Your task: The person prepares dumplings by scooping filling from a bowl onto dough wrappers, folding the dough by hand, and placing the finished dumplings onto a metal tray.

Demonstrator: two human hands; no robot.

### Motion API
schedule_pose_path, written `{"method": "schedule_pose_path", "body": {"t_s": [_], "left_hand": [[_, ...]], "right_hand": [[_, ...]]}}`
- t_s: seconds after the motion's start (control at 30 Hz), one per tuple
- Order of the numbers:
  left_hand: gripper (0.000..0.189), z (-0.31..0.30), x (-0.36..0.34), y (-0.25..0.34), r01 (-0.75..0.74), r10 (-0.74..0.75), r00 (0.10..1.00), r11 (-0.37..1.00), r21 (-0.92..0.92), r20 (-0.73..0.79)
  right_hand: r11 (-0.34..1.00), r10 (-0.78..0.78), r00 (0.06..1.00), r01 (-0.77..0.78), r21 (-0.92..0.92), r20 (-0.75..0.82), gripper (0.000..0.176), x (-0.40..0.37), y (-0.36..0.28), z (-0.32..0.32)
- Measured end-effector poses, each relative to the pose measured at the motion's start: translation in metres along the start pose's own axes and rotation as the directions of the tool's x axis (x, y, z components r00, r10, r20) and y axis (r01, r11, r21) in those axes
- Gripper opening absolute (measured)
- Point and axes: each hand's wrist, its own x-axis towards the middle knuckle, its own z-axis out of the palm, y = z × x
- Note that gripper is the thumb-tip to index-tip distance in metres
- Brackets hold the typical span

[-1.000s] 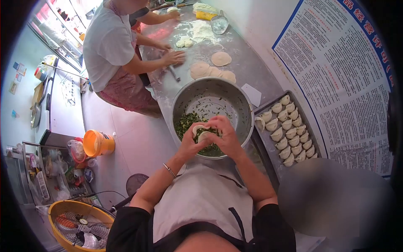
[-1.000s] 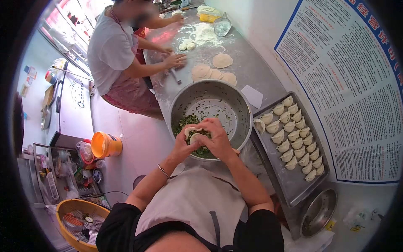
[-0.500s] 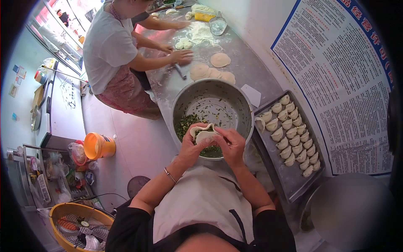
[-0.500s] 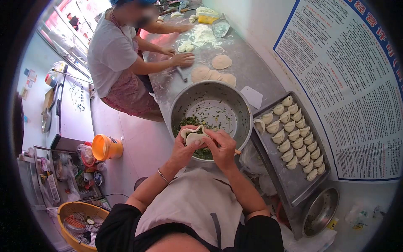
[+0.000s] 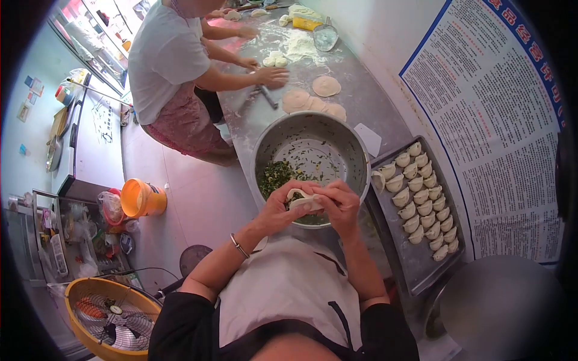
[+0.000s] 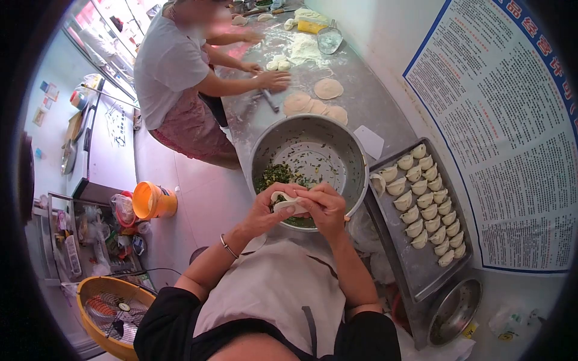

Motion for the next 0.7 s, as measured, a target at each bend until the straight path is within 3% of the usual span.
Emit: {"method": "schedule_pose_path", "body": {"t_s": [0.07,0.17,0.27,0.3,0.37,0.4,0.47,0.5,0.57,0.7], "left_hand": [[0.03,0.002,-0.002,-0.005,0.024,-0.024,0.999,1.0,0.011,-0.023],[0.038,-0.001,-0.002,-0.004,0.075,-0.077,0.997,0.993,0.086,0.013],[0.05,-0.006,0.003,0.007,0.149,-0.167,0.982,0.972,0.181,0.09],[0.055,-0.005,0.003,0.011,0.175,-0.203,0.972,0.962,0.211,0.119],[0.061,0.0,0.004,0.013,0.106,-0.125,0.991,0.961,0.254,0.058],[0.065,0.003,0.004,0.015,0.073,-0.084,0.996,0.958,0.276,0.027],[0.069,0.005,0.005,0.024,0.204,-0.201,0.978,0.977,-0.062,0.051],[0.071,0.005,0.006,0.026,0.265,-0.254,0.964,0.937,-0.228,0.077],[0.072,0.007,0.006,0.021,0.289,-0.283,0.957,0.94,-0.18,0.06],[0.067,0.003,0.008,0.013,0.334,-0.335,0.942,0.938,-0.097,0.005]], "right_hand": [[0.898,-0.317,0.948,0.303,-0.319,0.01,0.018,0.002,0.005,-0.002],[0.898,-0.316,0.948,0.315,-0.307,0.048,0.022,0.001,0.007,-0.007],[1.0,0.022,0.998,-0.022,-0.006,0.056,0.023,0.007,-0.017,-0.006],[0.999,0.048,0.991,-0.049,0.006,0.124,0.023,0.008,-0.015,-0.008],[0.995,0.091,0.962,-0.1,0.026,0.257,0.022,0.01,-0.005,-0.014],[0.972,0.094,0.97,-0.138,0.191,0.224,0.021,0.007,0.004,-0.013],[0.844,0.115,0.981,-0.18,0.505,0.158,0.019,-0.003,0.028,-0.008],[0.8,0.135,0.981,-0.189,0.569,0.136,0.018,-0.007,0.039,-0.004],[0.696,0.184,0.978,-0.201,0.689,0.099,0.016,-0.014,0.053,0.005],[0.691,0.267,0.958,-0.266,0.672,0.104,0.014,-0.018,0.053,0.014]]}}
